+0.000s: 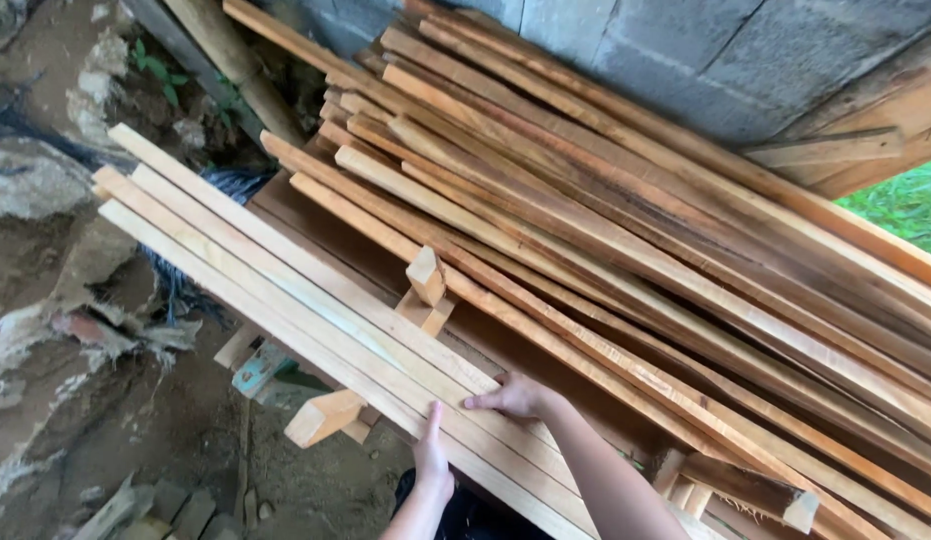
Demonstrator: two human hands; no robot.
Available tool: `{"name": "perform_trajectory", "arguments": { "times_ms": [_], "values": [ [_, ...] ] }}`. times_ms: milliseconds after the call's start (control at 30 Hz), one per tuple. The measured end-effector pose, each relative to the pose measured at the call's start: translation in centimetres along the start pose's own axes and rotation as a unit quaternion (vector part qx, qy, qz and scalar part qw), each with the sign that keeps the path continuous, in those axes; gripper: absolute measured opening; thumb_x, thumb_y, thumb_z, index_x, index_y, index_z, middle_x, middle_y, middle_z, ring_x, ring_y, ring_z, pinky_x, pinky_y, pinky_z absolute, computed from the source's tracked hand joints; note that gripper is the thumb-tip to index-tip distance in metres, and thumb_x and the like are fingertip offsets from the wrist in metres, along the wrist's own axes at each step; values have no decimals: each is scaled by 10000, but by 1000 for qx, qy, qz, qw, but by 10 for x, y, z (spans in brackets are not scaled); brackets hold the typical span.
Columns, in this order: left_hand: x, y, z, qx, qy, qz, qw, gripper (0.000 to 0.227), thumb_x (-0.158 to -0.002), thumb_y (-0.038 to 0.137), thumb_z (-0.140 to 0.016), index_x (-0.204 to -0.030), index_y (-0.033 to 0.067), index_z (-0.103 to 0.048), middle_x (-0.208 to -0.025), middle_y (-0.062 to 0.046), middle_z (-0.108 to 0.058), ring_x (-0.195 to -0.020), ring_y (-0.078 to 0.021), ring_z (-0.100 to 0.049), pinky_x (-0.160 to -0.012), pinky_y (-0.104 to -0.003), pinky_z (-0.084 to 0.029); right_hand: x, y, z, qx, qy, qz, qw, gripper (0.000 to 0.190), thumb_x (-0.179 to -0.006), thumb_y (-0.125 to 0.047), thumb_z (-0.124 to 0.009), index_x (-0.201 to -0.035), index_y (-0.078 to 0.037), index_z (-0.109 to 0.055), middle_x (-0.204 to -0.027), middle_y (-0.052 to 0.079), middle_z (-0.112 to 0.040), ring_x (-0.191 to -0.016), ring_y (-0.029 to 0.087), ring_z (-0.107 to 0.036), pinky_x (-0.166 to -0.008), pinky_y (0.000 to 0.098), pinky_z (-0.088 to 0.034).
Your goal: The recorder is sorting, aligning, and organizing a pile of thin wooden slats on a workshop platform.
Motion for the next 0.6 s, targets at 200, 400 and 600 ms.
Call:
{"name": "perform_trajectory", "arguments": {
  "times_ms": [200,400,600],
  "values": [
    [17,17,-12,-39,4,-10,999,969,-872,550,-651,-1595,52,-242,-1600,-163,-390,-1489,-291,-381,-1224,-493,-304,14,-16,7,28,-11,4,1000,1414,-384,-953,-646,-1475,-57,-556,-1599,186,-420,-1493,386,-375,-1220,542,-319],
    [10,6,-7,-48,10,13,999,985,-871,564,-646,-1612,51,-250,-1590,-170,-377,-1488,-299,-370,-1224,-508,-301,9,-3,4,39,-15,-2,999,1476,-441,-963,-657,-1543,-17,-395,-1619,219,-368,-1510,404,-347,-1213,587,-322],
    [15,-15,-10,-19,20,-6,1000,1029,-842,507,-687,-1608,77,-151,-1566,-155,-402,-1464,-292,-399,-1219,-487,-318,31,6,9,33,-27,-2,999,1507,-432,-961,-639,-1576,-37,-307,-1656,200,-274,-1536,406,-261,-1217,626,-265]
  ]
}}
Point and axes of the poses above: each hand's wrist, its own x-axis away from the middle knuckle, its own z-axis out of the back of the hand, y = z × x, the point moved 7 cm from there along -x, towards the middle knuckle
